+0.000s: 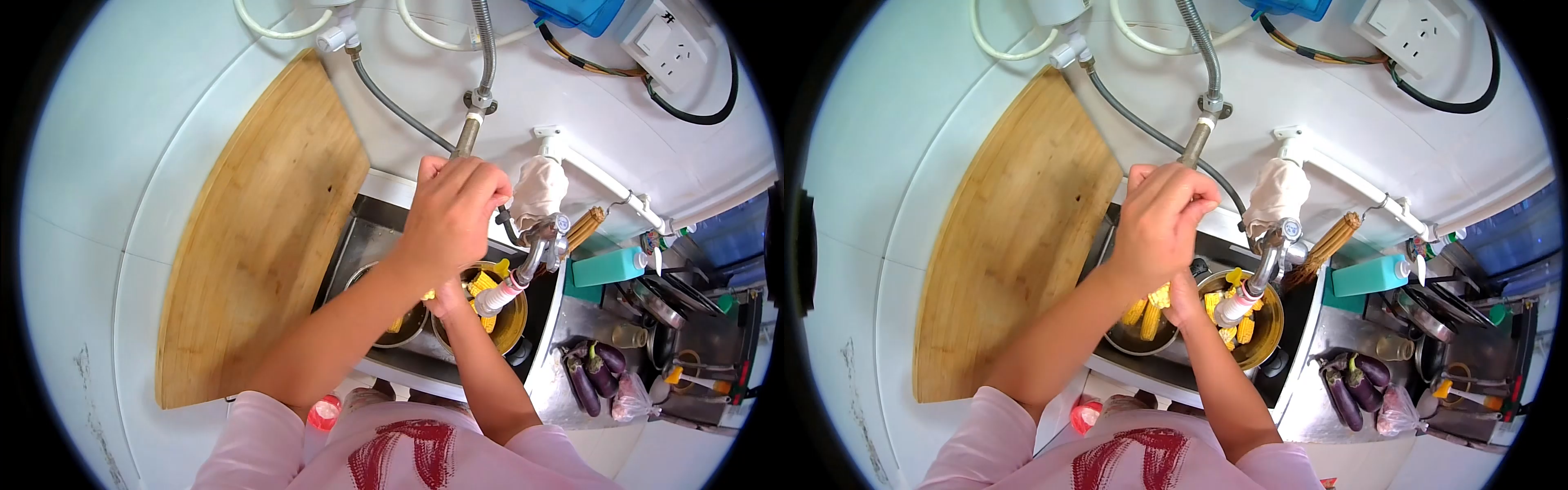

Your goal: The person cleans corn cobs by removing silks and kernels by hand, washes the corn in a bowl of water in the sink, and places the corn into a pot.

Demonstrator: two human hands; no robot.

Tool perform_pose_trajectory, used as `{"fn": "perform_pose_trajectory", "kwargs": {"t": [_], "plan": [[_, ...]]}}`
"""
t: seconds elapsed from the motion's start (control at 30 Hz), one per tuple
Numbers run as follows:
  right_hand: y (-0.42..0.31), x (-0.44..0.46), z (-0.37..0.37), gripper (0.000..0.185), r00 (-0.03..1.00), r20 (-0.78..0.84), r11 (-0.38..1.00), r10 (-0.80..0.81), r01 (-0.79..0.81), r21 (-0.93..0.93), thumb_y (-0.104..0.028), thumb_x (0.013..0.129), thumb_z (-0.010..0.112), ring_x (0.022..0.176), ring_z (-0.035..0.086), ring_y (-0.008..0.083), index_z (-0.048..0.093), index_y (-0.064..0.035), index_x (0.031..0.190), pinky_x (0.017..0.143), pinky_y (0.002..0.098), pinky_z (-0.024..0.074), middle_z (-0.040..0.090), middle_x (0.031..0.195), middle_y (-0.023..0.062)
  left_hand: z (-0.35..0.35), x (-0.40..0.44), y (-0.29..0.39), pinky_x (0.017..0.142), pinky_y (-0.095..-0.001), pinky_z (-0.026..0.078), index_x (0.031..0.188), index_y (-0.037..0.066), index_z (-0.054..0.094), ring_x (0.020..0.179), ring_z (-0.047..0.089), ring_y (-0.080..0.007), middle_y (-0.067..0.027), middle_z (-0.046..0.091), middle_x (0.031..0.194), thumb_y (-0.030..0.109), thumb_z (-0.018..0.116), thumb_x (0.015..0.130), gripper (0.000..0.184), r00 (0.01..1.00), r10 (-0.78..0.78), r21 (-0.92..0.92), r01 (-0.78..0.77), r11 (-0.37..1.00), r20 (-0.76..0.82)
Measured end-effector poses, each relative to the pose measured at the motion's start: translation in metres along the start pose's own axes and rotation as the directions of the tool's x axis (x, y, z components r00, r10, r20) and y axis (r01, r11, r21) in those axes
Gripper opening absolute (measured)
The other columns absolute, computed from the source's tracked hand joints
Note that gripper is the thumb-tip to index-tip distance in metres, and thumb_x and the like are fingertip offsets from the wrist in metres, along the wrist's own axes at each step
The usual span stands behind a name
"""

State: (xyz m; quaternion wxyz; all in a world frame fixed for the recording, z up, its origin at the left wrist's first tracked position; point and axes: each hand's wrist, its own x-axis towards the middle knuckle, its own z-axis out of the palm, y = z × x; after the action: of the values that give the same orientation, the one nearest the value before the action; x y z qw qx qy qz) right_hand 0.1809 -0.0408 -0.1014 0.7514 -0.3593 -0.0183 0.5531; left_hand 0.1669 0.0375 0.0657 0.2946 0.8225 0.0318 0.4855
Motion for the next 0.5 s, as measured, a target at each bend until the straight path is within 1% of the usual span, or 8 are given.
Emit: {"fn": "perform_pose_trajectory", "kwargs": {"t": [0.1,0.17,0.2,0.33,0.37,0.43,0.47,0.5], "plan": [[-0.006,0.002,0.003,0.044,0.998,0.042,0.999,-0.036,0.038,-0.036,-0.034,0.092,0.056,0.096,0.061,0.0152,0.047,-0.0049,0.125,0.078,0.0299,0.0513,0.060,0.110,0.0072,0.001,0.001,0.007,0.069,-0.0293,0.041,0.085,0.005,0.059,0.065,0.054,-0.0174,-0.0032,0.058,0.073,0.000,0.062,0.080,0.008,1.000,-0.012,0.108,0.013,0.994,-0.018],[-0.014,-0.002,0.005,0.045,0.995,0.082,0.997,-0.059,0.062,-0.040,-0.030,0.092,0.058,0.101,0.059,0.0151,0.046,-0.0038,0.126,0.082,0.0297,0.0498,0.059,0.112,0.0076,0.001,-0.001,0.013,0.068,-0.0288,0.044,0.085,0.004,0.060,0.067,0.056,-0.0161,-0.0021,0.061,0.075,0.001,0.063,0.081,0.006,0.917,-0.381,-0.185,0.357,0.916,-0.116],[-0.016,-0.004,0.005,0.047,0.990,0.121,0.996,-0.075,0.081,-0.044,-0.027,0.091,0.060,0.106,0.058,0.0149,0.045,-0.0028,0.128,0.086,0.0295,0.0483,0.059,0.115,0.0080,-0.005,0.001,0.012,0.068,-0.0266,0.046,0.084,0.004,0.061,0.069,0.057,-0.0128,-0.0019,0.063,0.077,0.001,0.065,0.081,0.006,0.890,-0.443,-0.259,0.404,0.877,-0.110],[-0.001,0.014,-0.010,0.048,0.986,0.110,0.986,-0.125,0.136,-0.094,-0.024,0.089,0.062,0.105,0.057,0.0144,0.046,-0.0011,0.127,0.087,0.0278,0.0471,0.059,0.115,0.0083,0.008,0.005,0.008,0.073,-0.0249,0.046,0.085,0.004,0.062,0.075,0.057,-0.0093,-0.0027,0.063,0.073,0.003,0.065,0.082,0.004,0.961,-0.234,0.046,0.243,0.969,-0.148],[-0.001,0.022,-0.016,0.049,0.976,0.139,0.952,-0.167,0.196,-0.235,-0.022,0.085,0.066,0.101,0.057,0.0136,0.047,-0.0014,0.126,0.084,0.0270,0.0470,0.059,0.113,0.0080,0.007,0.005,0.010,0.073,-0.0249,0.046,0.085,0.004,0.062,0.075,0.057,-0.0093,-0.0027,0.063,0.073,0.003,0.065,0.082,0.004,0.961,-0.234,0.047,0.243,0.969,-0.147],[-0.004,0.027,-0.014,0.050,0.964,0.174,0.894,-0.203,0.255,-0.369,-0.019,0.081,0.069,0.098,0.057,0.0128,0.049,-0.0017,0.124,0.081,0.0262,0.0468,0.059,0.112,0.0076,0.003,0.002,0.014,0.074,-0.0249,0.046,0.086,0.005,0.063,0.078,0.058,-0.0095,-0.0023,0.064,0.077,0.002,0.066,0.081,0.007,0.886,-0.436,-0.149,0.415,0.898,-0.159],[-0.009,0.023,-0.002,0.050,0.931,0.146,0.760,-0.335,0.358,-0.542,-0.018,0.077,0.071,0.090,0.057,0.0128,0.051,-0.0024,0.120,0.077,0.0268,0.0470,0.060,0.106,0.0064,-0.006,-0.005,0.006,0.072,-0.0236,0.047,0.089,0.002,0.063,0.078,0.059,-0.0102,-0.0039,0.064,0.083,0.000,0.065,0.081,0.009,0.882,-0.420,-0.131,0.401,0.907,-0.214],[-0.016,0.019,0.008,0.050,0.875,0.145,0.583,-0.463,0.423,-0.693,-0.017,0.073,0.073,0.082,0.057,0.0127,0.053,-0.0031,0.117,0.072,0.0275,0.0471,0.062,0.100,0.0052,-0.019,-0.016,0.005,0.069,-0.0255,0.047,0.086,0.005,0.063,0.073,0.059,-0.0108,-0.0037,0.064,0.076,0.005,0.069,0.079,0.010,0.780,-0.566,-0.346,0.471,0.811,-0.266]]}}
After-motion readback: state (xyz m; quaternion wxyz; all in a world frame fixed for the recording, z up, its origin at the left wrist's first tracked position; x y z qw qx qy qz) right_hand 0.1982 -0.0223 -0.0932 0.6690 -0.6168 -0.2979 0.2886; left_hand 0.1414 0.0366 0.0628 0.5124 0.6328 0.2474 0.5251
